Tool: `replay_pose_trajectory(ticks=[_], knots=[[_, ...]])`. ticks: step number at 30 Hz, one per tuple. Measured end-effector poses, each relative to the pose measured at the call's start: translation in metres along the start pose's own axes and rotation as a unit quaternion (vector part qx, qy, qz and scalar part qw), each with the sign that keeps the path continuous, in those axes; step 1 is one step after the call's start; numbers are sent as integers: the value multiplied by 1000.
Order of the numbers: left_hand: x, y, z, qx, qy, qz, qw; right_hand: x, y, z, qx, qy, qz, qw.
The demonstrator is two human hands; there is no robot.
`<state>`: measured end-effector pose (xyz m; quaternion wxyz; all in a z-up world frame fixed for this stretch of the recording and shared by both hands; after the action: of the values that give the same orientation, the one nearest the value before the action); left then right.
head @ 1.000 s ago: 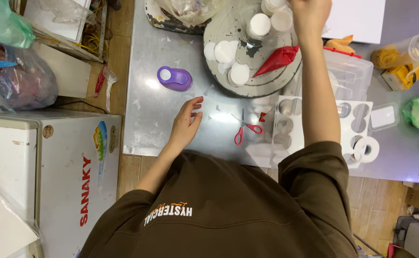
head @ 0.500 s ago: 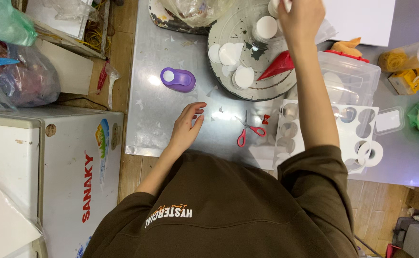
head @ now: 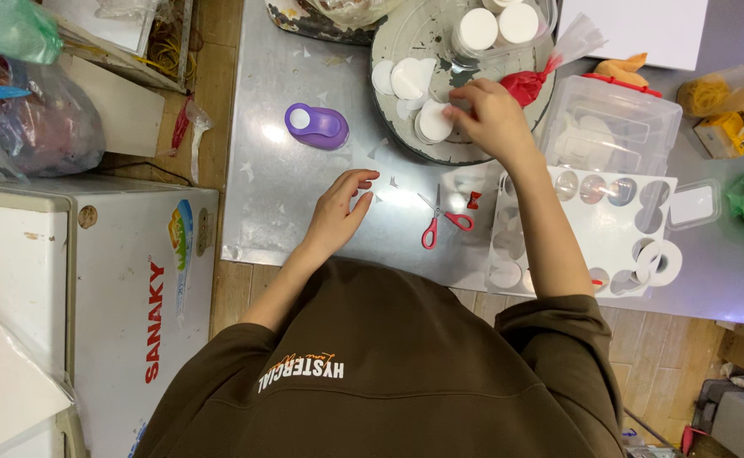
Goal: The person uses a circular craft punch to cut circles out of a sheet of white paper, trims the excess paper with scissors, and collects the paper circles.
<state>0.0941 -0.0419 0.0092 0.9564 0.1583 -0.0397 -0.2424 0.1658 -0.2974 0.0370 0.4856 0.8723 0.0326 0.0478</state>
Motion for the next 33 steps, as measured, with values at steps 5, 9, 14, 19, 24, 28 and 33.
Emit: replay_pose_trajectory(ticks=[5, 9, 14, 19, 24, 28, 33], knots=[[3, 0, -2, 7, 5, -3, 1000, 4, -12, 32, 52, -84, 16, 995], [3, -1, -5, 11, 20, -7, 1000, 5, -15, 34, 68, -97, 22, 993], [2, -1, -2, 10, 7, -6, 1000, 4, -11, 32, 103, -106, 42, 988], [3, 1, -3, 12, 32, -7, 999, -8, -13, 48, 218, -176, 42, 959], [18, 8, 20, 34, -68, 28, 997, -42, -35, 50, 369, -202, 49, 906], [35, 3, 23, 13, -71, 37, 997, -68, -58, 35, 446, -201, 61, 870], [64, -16, 23, 3, -53, 29, 998, -67, -51, 47, 387, -256, 133, 876]])
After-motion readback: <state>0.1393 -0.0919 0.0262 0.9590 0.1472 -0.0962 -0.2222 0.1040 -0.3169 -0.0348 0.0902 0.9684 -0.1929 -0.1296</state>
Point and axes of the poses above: each hand's wrist, its own x-axis towards the middle knuckle, its own y-axis out of the back of the hand, z = x × y, the point moved 10 cm from there along x, towards the middle knuckle, and after that the axes turned 2 degrees about -y, right-handed, at the moved point
